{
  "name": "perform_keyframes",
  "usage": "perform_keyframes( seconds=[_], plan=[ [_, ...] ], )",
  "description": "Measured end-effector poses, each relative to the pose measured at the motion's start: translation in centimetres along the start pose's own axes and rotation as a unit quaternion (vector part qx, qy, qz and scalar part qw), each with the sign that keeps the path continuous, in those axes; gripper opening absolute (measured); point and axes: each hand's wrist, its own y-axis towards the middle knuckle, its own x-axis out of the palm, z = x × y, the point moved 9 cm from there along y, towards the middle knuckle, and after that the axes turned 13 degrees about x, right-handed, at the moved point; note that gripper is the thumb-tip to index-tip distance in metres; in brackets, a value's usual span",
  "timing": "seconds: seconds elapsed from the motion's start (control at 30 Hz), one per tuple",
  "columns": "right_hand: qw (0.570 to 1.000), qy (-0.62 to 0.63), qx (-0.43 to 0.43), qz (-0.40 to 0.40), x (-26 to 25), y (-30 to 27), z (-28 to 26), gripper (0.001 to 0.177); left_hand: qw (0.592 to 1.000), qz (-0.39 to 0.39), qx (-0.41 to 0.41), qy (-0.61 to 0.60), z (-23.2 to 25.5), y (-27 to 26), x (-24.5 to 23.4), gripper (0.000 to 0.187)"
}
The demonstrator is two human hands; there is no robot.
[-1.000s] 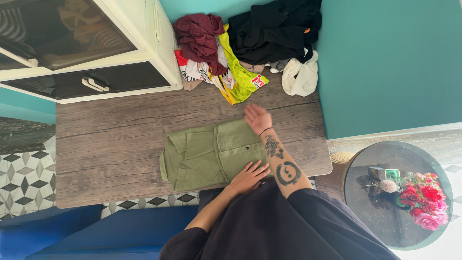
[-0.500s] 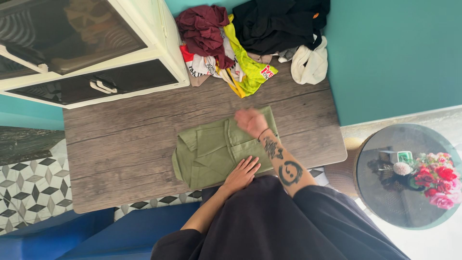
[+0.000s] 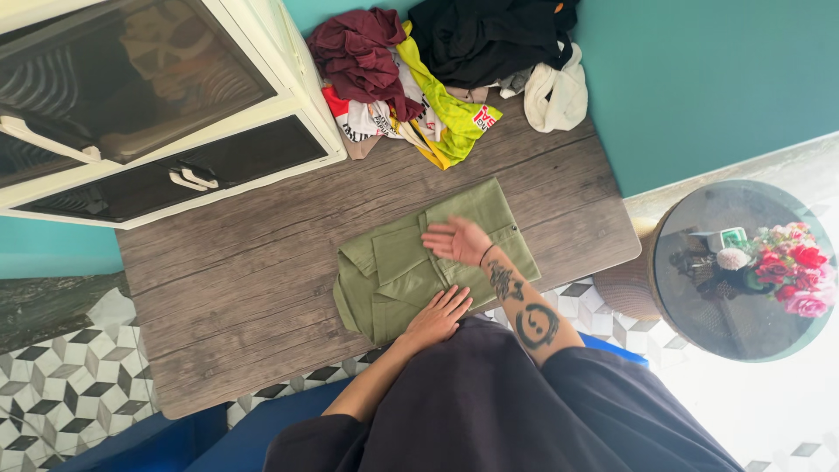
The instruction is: The person picks up a shirt from a pile on a desk, spreads it flat, folds the sleeves and body into a rectangle, and places the folded shirt inside a lower cabinet.
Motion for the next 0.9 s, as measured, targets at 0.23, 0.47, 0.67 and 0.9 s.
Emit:
perform_keyframes(
  seconds=[0.23, 0.47, 0.67, 0.9],
  plan=[
    [0.891, 0.311, -0.304, 0.129, -8.6, -6.3, -10.0, 0.059, 1.0, -0.025, 0.002, 0.016, 0.5, 0.0, 0.1, 0.083],
    [0.704, -0.151, -0.306, 0.623, -16.9, -19.7, -5.0, 0.044, 0.999, 0.038, -0.009, -0.031, 0.5, 0.8, -2.6, 0.069],
    [0.597, -0.368, -0.243, 0.67, -13.3, -21.0, 3.7, 0.046, 0.983, 0.145, -0.057, -0.1, -0.7, 2.0, -5.4, 0.035],
    [0.603, -0.364, -0.219, 0.676, -15.4, -19.8, 4.6, 0.048, 0.973, 0.194, -0.122, -0.028, -7.9, 7.2, -9.2, 0.021]
  ],
)
